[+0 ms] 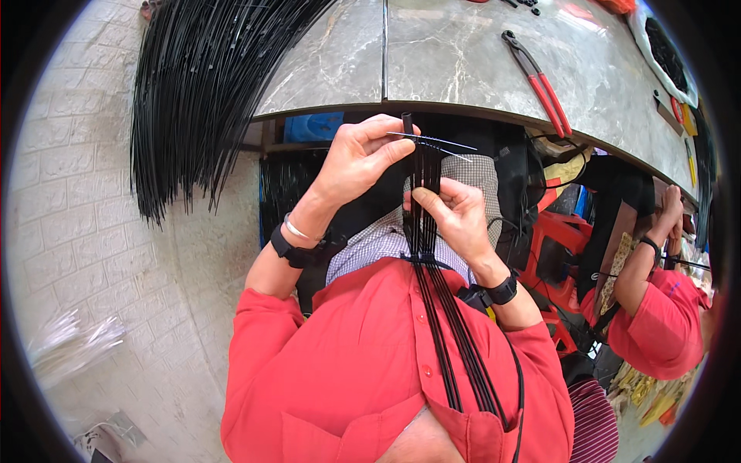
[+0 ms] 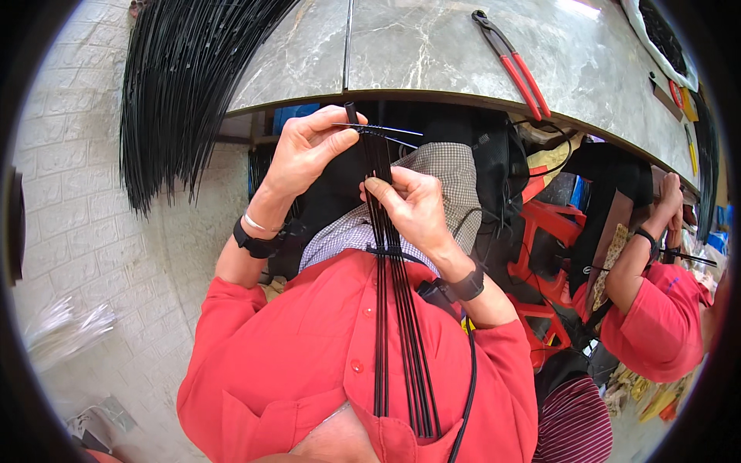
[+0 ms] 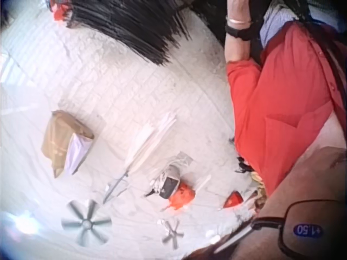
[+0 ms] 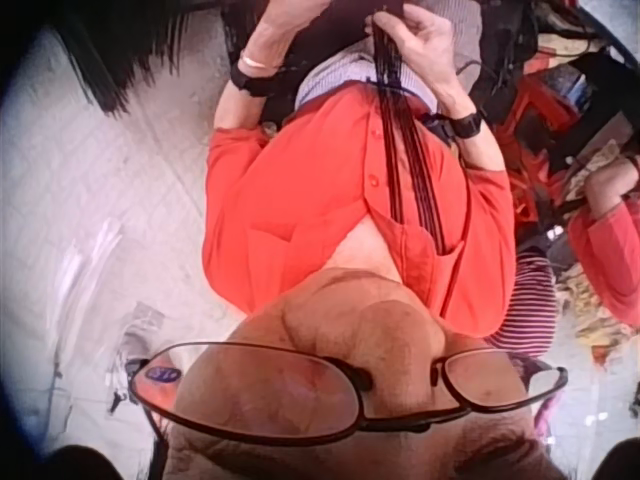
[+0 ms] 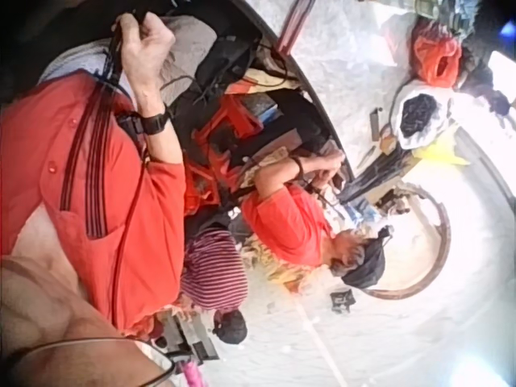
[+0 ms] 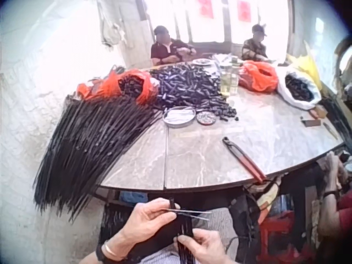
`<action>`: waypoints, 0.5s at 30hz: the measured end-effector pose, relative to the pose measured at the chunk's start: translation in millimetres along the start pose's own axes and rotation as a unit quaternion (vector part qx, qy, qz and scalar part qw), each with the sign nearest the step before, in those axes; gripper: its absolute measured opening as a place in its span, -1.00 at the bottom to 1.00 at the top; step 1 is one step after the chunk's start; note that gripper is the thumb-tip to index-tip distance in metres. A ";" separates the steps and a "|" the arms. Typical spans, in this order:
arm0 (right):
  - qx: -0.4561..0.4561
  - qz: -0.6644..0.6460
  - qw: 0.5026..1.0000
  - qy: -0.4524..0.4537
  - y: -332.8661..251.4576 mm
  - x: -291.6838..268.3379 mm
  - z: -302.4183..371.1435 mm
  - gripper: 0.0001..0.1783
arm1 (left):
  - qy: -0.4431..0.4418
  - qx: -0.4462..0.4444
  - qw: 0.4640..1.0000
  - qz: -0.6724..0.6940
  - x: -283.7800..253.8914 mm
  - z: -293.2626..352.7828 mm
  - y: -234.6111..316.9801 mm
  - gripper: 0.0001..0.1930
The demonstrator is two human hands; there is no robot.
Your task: Assembling the central frame and ribs of an umbrella at a work station.
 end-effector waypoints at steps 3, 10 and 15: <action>0.040 -0.055 0.994 -0.083 2.0 -2.3 -7.2 -0.86 | -0.063 0.003 0.997 0.051 -2.8 -2.0 -1.2 -0.80; 0.052 -0.127 0.985 -0.101 -0.4 0.0 -7.6 -0.83 | -0.075 -0.005 0.994 0.082 0.0 -4.5 -4.4 -0.82; 0.038 -0.112 0.989 -0.089 -0.2 -0.9 -7.9 -0.82 | -0.077 0.007 0.996 0.035 -1.1 -5.3 -2.4 -0.81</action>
Point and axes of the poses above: each hand's wrist, its own z-axis away from the middle knuckle, its own x-axis out of the palm, y = z × x, the point moved 5 cm from there along -z, towards the middle knuckle, and after that the axes turned 5 degrees about y, right-handed, at the moved point
